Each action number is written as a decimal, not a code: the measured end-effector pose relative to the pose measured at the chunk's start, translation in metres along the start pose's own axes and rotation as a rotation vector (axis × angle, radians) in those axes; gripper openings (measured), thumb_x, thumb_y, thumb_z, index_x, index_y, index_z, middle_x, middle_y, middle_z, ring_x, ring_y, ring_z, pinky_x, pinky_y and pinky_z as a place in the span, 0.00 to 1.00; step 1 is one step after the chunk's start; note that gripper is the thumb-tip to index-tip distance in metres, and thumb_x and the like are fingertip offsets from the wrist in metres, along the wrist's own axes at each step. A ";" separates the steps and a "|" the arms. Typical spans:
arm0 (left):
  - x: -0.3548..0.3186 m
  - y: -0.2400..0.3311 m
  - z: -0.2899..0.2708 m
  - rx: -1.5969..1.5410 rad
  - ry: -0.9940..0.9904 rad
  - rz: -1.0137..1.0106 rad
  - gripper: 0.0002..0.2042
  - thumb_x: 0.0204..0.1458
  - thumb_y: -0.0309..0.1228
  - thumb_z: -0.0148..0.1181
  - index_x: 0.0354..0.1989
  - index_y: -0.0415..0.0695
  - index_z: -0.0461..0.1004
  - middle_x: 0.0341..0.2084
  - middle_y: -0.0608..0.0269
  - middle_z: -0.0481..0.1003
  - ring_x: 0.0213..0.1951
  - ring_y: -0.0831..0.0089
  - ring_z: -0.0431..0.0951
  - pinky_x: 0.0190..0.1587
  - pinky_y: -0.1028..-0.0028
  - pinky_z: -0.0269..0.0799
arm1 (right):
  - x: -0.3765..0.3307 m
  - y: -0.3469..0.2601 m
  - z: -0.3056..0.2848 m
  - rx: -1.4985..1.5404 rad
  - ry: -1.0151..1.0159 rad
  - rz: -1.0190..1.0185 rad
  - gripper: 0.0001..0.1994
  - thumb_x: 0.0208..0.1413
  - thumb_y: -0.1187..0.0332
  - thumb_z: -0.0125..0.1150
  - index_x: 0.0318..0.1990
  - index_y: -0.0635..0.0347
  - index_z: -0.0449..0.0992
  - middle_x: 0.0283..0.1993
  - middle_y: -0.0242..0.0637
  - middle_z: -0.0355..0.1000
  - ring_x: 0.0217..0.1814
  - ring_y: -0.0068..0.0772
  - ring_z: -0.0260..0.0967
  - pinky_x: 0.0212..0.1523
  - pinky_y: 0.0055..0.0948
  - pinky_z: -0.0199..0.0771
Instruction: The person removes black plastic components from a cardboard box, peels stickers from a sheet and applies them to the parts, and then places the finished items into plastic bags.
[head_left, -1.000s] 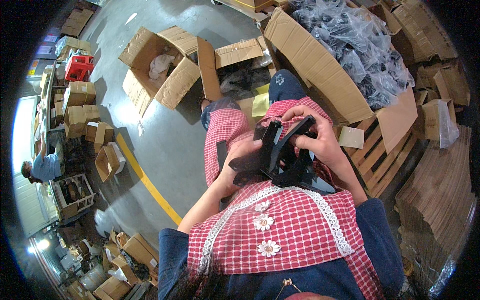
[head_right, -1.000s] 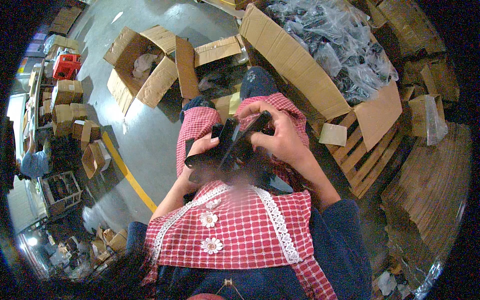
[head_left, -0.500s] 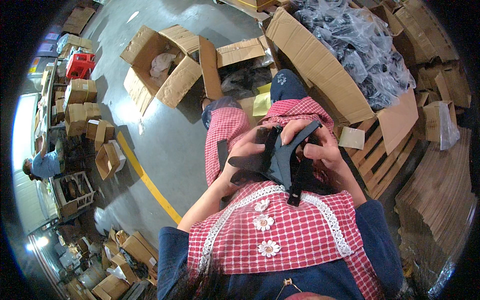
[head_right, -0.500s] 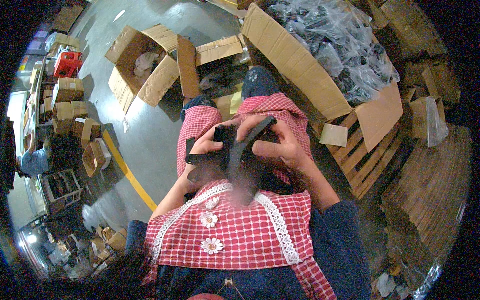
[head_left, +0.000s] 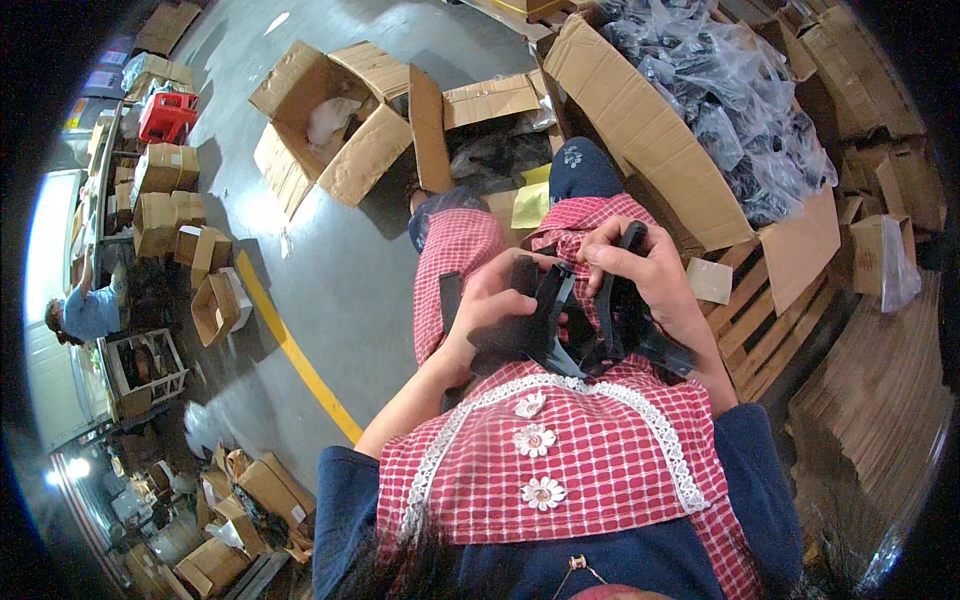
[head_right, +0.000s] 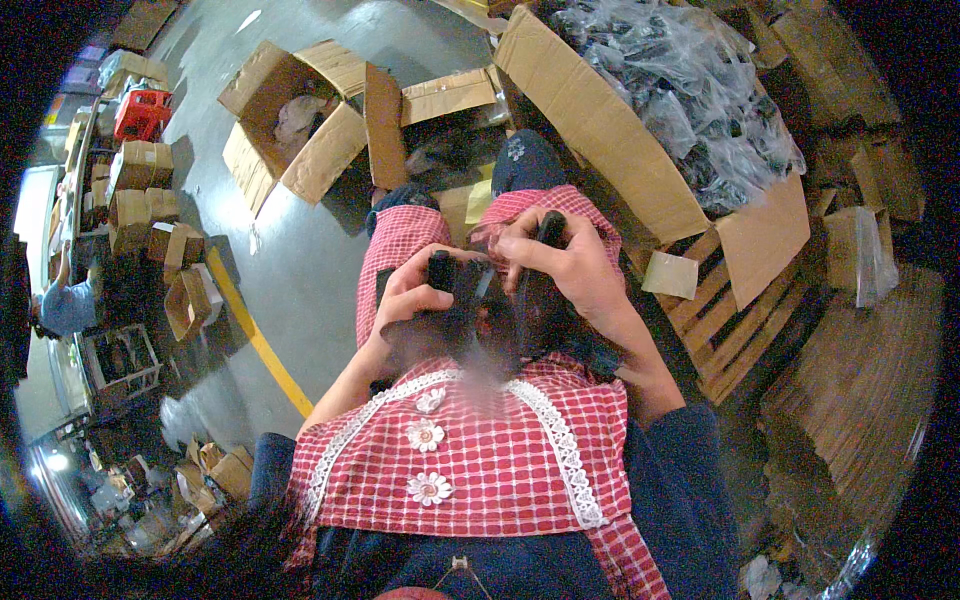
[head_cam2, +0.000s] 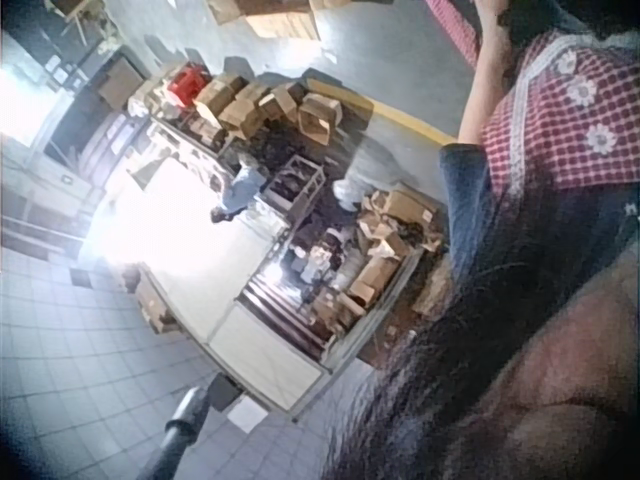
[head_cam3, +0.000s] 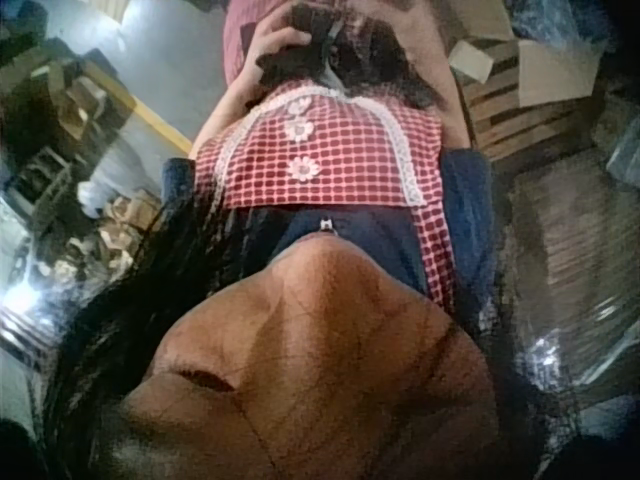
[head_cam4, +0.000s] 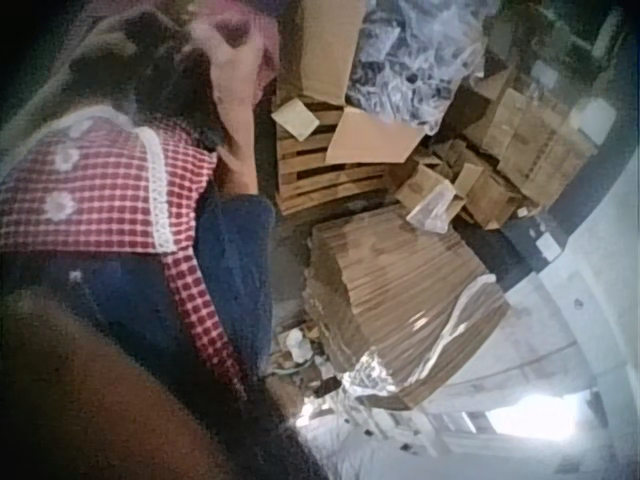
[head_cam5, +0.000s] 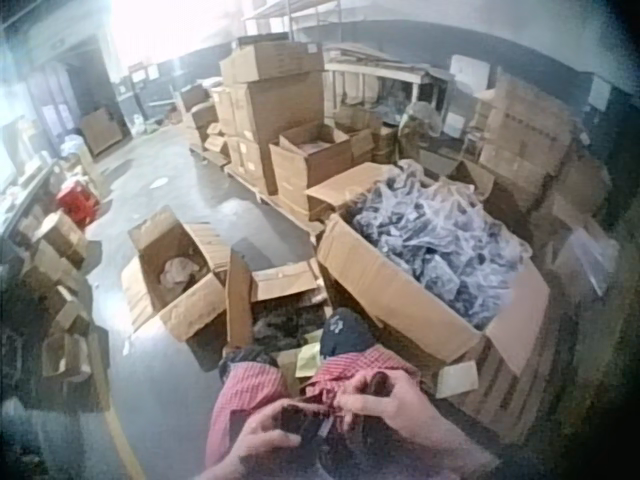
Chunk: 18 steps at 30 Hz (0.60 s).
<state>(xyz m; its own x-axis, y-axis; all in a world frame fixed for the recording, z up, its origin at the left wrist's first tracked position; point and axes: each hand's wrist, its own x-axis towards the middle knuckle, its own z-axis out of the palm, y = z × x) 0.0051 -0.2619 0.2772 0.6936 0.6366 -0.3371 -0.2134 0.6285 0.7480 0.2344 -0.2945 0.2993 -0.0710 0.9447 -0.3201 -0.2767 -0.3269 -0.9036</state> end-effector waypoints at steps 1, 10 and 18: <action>0.001 0.001 -0.001 0.098 0.005 0.036 0.24 0.45 0.21 0.54 0.55 0.34 0.66 0.45 0.52 0.75 0.44 0.65 0.80 0.50 0.70 0.76 | 0.002 -0.001 -0.003 -0.047 -0.048 -0.018 0.06 0.56 0.70 0.64 0.35 0.64 0.79 0.30 0.32 0.76 0.29 0.23 0.74 0.33 0.24 0.75; 0.005 0.028 -0.007 0.872 0.010 0.274 0.17 0.45 0.25 0.64 0.46 0.39 0.74 0.40 0.59 0.78 0.42 0.68 0.79 0.48 0.71 0.74 | 0.005 0.004 0.000 -0.335 -0.170 -0.040 0.09 0.56 0.72 0.64 0.42 0.67 0.79 0.32 0.33 0.77 0.30 0.20 0.73 0.33 0.22 0.74; 0.001 0.037 0.004 1.383 0.045 0.463 0.09 0.51 0.26 0.65 0.41 0.41 0.77 0.36 0.56 0.81 0.39 0.60 0.82 0.43 0.66 0.78 | 0.012 0.007 0.007 -0.368 -0.233 -0.030 0.07 0.53 0.74 0.63 0.38 0.67 0.79 0.32 0.33 0.76 0.32 0.22 0.73 0.36 0.24 0.74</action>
<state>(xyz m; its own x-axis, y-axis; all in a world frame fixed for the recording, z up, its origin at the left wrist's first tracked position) 0.0010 -0.2394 0.3071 0.7208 0.6880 0.0841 0.4296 -0.5387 0.7248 0.2250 -0.2856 0.2912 -0.2938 0.9205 -0.2575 0.0751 -0.2463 -0.9663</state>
